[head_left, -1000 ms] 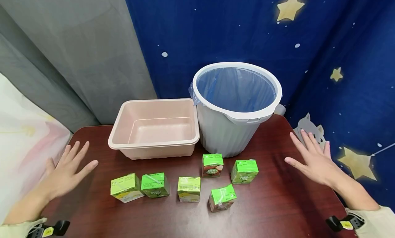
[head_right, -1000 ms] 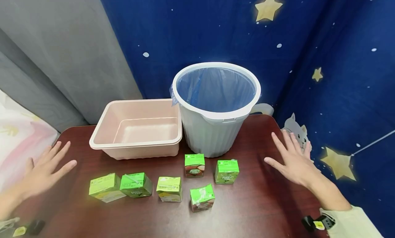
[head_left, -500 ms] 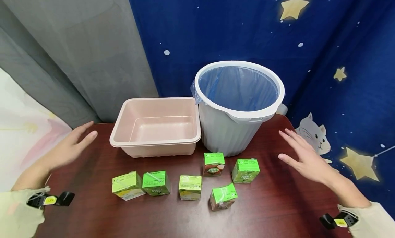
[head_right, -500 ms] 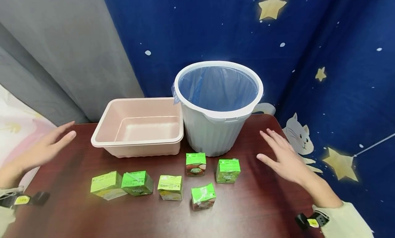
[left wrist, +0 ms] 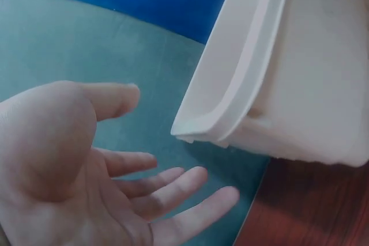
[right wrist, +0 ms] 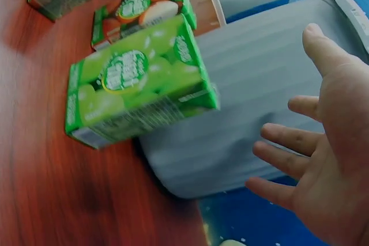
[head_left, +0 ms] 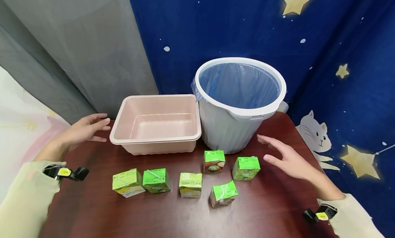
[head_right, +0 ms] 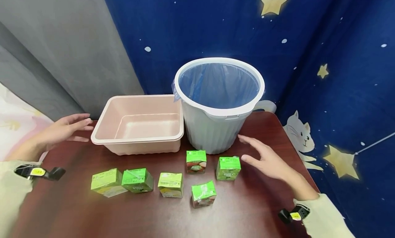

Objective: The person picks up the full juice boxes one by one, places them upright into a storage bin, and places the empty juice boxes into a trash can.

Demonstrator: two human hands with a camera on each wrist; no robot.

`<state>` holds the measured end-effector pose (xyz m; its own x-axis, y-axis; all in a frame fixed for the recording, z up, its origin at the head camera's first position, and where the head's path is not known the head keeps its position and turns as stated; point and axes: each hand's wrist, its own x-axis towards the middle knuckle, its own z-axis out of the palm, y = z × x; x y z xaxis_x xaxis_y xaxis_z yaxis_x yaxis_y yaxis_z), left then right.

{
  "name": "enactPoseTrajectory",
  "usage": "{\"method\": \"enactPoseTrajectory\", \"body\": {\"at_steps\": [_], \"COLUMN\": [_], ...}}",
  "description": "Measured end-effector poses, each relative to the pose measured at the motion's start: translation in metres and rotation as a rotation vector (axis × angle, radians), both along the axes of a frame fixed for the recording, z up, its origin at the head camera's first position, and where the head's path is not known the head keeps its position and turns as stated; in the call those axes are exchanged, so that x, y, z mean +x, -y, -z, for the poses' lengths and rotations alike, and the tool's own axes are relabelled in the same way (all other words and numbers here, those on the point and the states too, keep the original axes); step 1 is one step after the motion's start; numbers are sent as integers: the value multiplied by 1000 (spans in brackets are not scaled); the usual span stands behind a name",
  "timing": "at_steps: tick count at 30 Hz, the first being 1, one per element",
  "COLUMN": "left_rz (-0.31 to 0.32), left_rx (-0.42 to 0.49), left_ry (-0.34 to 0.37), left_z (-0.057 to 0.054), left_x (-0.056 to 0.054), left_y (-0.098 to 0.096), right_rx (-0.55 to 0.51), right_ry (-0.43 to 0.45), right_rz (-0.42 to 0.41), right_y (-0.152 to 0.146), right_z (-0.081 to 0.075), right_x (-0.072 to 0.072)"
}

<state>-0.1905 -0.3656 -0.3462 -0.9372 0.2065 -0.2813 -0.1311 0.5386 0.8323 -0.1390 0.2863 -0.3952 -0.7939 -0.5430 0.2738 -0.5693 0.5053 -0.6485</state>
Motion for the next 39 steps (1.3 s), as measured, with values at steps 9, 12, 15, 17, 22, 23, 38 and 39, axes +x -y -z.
{"method": "enactPoseTrajectory", "body": {"at_steps": [9,12,15,17,22,23,38,39], "left_rz": [-23,-5,14,27,19,14,-19,-22], "left_rx": [78,66,66,60,51,49,60,59], "left_ry": [123,127,125,122,117,117,110,109], "left_z": [6,6,6,7,10,10,9,9], "left_x": [-17,-23,-25,-26,-25,-25,-24,-24], "left_y": [-8,-13,-17,-16,-12,-11,-14,-14], "right_rx": [-78,-95,-91,-88,-71,-68,-26,-23], "right_ry": [111,136,138,140,149,155,150,147], "right_rz": [-95,-121,-131,-133,-134,-135,-74,-70], "right_y": [16,19,23,25,31,32,39,40], "right_z": [28,38,45,47,51,52,62,61], "right_x": [-10,-12,-12,-11,-9,-9,-10,-10]}}
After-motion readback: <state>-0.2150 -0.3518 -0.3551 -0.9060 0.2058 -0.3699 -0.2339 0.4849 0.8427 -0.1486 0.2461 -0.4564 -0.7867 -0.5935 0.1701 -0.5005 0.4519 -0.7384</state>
